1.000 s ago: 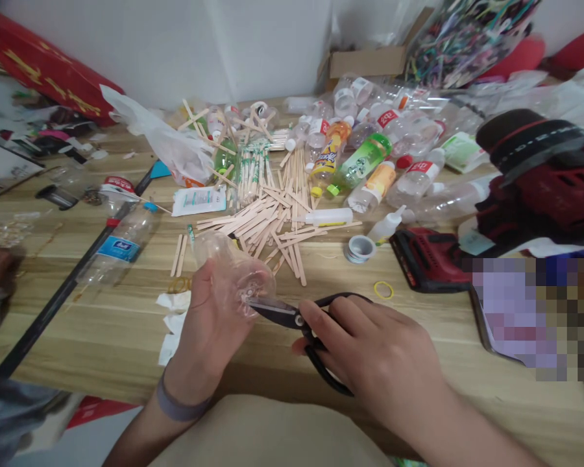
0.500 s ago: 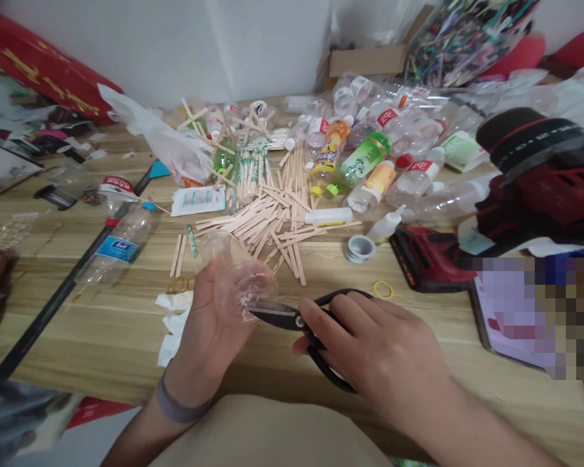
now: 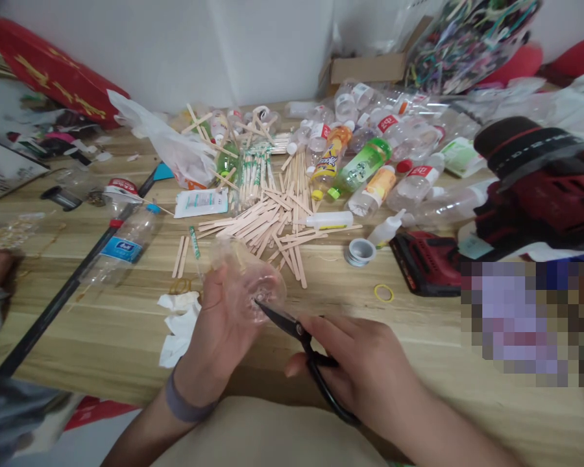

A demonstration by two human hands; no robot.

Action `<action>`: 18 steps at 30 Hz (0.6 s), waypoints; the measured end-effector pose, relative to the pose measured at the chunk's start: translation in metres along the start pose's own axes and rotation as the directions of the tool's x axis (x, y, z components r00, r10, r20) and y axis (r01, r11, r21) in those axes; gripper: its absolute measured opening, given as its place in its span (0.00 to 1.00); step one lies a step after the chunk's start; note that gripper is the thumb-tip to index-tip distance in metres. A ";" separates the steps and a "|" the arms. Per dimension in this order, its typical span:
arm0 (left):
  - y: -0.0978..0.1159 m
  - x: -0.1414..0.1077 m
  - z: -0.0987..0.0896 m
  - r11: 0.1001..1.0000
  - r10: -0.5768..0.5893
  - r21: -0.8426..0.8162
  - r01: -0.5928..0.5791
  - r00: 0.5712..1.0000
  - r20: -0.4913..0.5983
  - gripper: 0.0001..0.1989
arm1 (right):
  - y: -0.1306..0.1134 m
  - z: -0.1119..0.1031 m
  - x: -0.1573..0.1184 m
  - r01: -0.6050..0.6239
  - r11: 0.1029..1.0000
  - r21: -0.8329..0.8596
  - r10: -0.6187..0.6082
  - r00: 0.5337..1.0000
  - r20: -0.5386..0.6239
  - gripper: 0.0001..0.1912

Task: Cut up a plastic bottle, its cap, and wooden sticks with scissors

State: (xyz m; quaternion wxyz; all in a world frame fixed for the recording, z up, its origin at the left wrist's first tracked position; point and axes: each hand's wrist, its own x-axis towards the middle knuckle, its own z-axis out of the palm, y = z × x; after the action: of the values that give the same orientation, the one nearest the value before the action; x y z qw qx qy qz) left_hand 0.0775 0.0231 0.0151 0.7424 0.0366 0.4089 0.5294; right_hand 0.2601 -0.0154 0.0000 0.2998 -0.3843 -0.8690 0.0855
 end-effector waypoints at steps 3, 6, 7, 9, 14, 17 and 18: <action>0.002 0.003 -0.001 1.000 0.005 0.002 -0.005 1.000 0.015 0.25 | -0.003 0.000 0.001 -0.098 0.991 0.095 0.101 0.994 -0.030 0.16; 0.006 0.005 -0.001 0.998 0.036 -0.042 -0.037 0.999 -0.014 0.24 | -0.002 -0.002 0.001 -0.135 0.991 0.005 0.135 0.989 -0.067 0.20; 0.007 0.005 -0.002 0.998 0.034 -0.054 -0.035 0.999 -0.020 0.24 | -0.002 -0.003 0.001 -0.133 0.991 -0.021 0.131 0.989 -0.066 0.21; 0.008 0.004 -0.002 0.998 0.029 -0.057 -0.030 0.999 -0.015 0.24 | -0.001 -0.004 -0.001 -0.117 0.990 -0.080 0.112 0.992 -0.065 0.23; 0.005 0.001 -0.003 0.999 0.035 -0.004 -0.035 0.999 0.020 0.27 | -0.004 -0.003 -0.004 -0.085 0.963 -0.255 0.064 0.994 -0.089 0.24; 0.005 0.000 -0.002 0.999 0.040 -0.025 -0.039 0.999 0.017 0.26 | -0.006 -0.004 -0.002 -0.063 0.931 -0.359 0.029 0.995 -0.097 0.24; 0.005 0.000 -0.002 0.998 0.041 -0.043 -0.040 0.999 0.014 0.25 | -0.006 -0.004 -0.002 -0.057 0.919 -0.390 0.021 0.995 -0.096 0.23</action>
State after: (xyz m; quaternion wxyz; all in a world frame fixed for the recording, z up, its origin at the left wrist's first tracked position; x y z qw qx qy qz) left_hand 0.0723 0.0247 0.0165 0.7351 0.0327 0.3911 0.5528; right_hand 0.2599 -0.0213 0.0047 0.2537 -0.4572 -0.8463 -0.1015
